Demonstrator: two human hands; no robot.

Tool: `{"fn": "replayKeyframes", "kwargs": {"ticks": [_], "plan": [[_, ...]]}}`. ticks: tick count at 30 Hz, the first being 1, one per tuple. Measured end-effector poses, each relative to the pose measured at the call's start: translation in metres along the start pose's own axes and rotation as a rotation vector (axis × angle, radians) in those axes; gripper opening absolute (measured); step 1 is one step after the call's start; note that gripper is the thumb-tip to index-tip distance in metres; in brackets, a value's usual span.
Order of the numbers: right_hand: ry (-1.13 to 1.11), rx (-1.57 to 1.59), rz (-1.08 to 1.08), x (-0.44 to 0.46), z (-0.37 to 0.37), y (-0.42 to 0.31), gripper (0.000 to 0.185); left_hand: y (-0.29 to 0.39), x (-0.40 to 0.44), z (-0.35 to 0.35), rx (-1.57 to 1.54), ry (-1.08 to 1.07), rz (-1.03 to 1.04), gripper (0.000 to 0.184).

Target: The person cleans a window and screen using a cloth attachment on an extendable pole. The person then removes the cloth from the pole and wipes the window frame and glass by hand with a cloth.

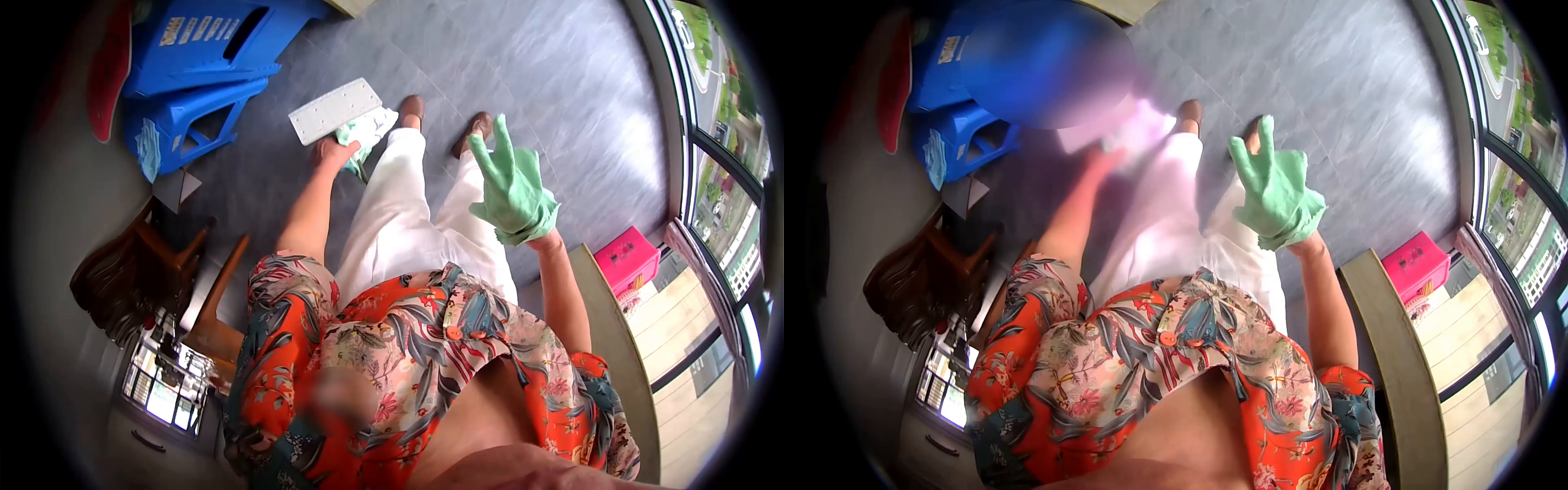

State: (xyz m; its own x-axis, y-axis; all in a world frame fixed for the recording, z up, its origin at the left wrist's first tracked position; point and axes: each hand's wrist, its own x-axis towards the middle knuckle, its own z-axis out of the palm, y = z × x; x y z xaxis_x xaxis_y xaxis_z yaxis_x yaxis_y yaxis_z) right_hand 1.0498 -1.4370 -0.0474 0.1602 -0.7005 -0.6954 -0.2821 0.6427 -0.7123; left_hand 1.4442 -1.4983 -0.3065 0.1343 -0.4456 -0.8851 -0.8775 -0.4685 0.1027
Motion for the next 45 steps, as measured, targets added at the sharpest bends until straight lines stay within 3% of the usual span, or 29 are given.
{"fn": "replayKeyframes", "kwargs": {"ticks": [1,2,4,6,9,11,21,24,25,29,33,36,40,45], "plan": [[-0.035,0.589,0.215,-0.002,0.005,-0.004,0.057,-0.007,0.003,0.005,0.008,0.072,0.017,0.075],[-0.041,0.506,0.23,0.009,0.002,-0.011,0.056,-0.008,0.012,0.006,0.022,0.129,0.035,0.077],[-0.063,0.411,0.246,0.022,-0.001,-0.014,0.055,-0.003,0.01,-0.006,0.039,0.046,-0.09,0.08],[-0.096,0.384,0.244,0.029,-0.006,-0.009,0.056,0.001,0.013,-0.018,0.027,0.034,-0.077,0.08],[-0.117,0.645,0.302,0.029,-0.006,-0.004,0.059,-0.027,0.039,-0.004,-0.007,0.162,0.045,0.079],[-0.102,0.829,0.398,0.031,-0.009,-0.004,0.062,-0.026,0.049,-0.009,0.014,0.133,0.055,0.079],[-0.137,0.605,0.241,0.006,0.008,-0.018,0.066,-0.006,-0.023,-0.036,-0.015,0.273,0.043,0.073],[-0.181,0.669,0.26,0.008,0.009,-0.015,0.067,0.018,-0.045,-0.06,0.036,0.014,-0.024,0.09],[-0.184,0.674,0.286,0.009,0.008,-0.011,0.07,0.009,-0.037,-0.04,-0.002,0.209,0.041,0.066],[-0.183,0.695,0.343,0.017,0.012,-0.002,0.076,0.014,-0.047,-0.026,-0.009,0.192,0.094,0.059],[-0.282,0.757,0.18,0.037,0.021,0.01,0.085,0.026,-0.067,-0.011,-0.007,0.195,0.221,0.053],[-0.275,0.716,0.078,0.063,0.035,0.018,0.056,0.034,-0.079,0.0,-0.022,0.19,0.314,0.049],[-0.425,0.823,0.109,0.086,0.047,0.017,0.052,0.046,-0.096,0.018,-0.046,0.175,0.438,0.045],[-0.36,0.912,0.289,0.088,0.067,-0.006,0.043,0.046,-0.107,0.033,-0.072,0.151,0.545,0.043]]}}
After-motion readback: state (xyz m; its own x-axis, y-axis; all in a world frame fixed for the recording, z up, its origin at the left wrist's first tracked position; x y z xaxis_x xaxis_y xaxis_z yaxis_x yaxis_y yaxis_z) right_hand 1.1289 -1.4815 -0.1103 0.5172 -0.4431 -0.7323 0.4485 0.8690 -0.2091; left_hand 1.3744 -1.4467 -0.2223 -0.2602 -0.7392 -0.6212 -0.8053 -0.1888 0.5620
